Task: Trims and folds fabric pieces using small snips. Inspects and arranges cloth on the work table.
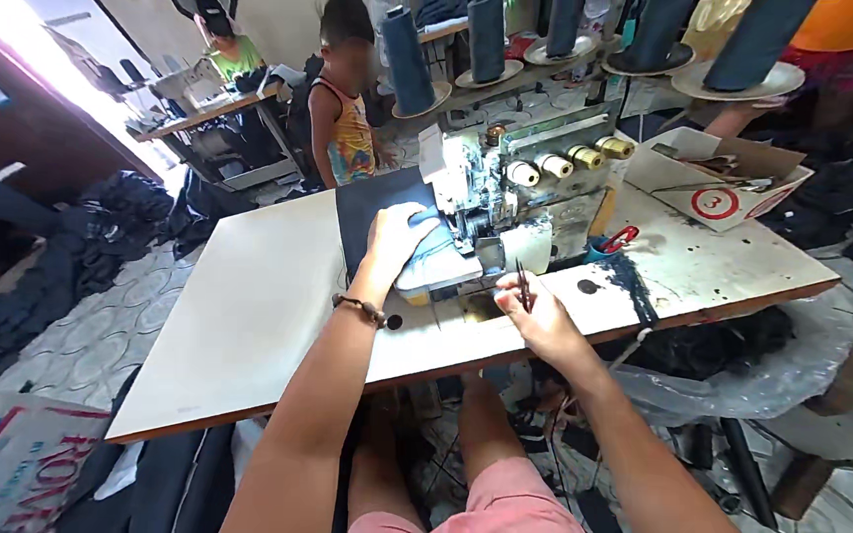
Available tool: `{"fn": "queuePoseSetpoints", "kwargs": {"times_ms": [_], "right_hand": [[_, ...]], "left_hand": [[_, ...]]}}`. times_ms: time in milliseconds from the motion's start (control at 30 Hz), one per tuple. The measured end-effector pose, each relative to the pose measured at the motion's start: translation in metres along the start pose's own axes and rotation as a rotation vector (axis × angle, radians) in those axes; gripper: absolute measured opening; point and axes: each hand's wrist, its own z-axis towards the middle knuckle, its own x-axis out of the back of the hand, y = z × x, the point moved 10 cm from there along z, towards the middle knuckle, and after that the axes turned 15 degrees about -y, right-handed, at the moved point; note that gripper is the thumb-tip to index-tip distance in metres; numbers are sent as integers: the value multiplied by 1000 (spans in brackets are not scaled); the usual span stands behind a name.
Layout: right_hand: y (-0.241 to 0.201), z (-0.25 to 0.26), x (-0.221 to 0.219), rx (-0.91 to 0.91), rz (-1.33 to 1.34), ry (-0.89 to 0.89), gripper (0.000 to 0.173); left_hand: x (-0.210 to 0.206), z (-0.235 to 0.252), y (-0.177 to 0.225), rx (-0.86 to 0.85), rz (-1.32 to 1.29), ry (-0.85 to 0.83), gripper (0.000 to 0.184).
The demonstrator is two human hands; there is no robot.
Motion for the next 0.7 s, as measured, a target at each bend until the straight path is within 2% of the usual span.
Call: {"fn": "queuePoseSetpoints", "kwargs": {"times_ms": [33,67,167,267,367,433,500,567,633,700], "right_hand": [[-2,-5,2,-37,-69,-49,37],[-6,-9,4,-55,-116,-82,39],[-34,-20,8,40,-251,-43,26],[-63,-14,4,144,-425,-3,22],[-89,10,-14,36,-663,-84,25],[-93,35,-31,-138,-810,-219,34],[-94,57,-48,-217,-861,-289,34],[-95,67,-56,-190,-816,-287,32],[-94,58,-61,-124,-755,-268,33],[-89,31,-59,77,-705,-154,32]], "left_hand": [[2,1,-5,31,6,49,30],[5,-3,-7,62,-8,87,27],[19,-51,0,97,-106,279,30],[16,-104,-15,25,-160,585,33],[12,-147,-7,-56,-222,712,24],[12,-163,4,-115,-260,714,20],[12,-170,14,-165,-246,652,25],[14,-171,17,-149,-210,567,28],[19,-173,2,-32,-216,462,22],[25,-195,-33,84,-307,357,33]]}}
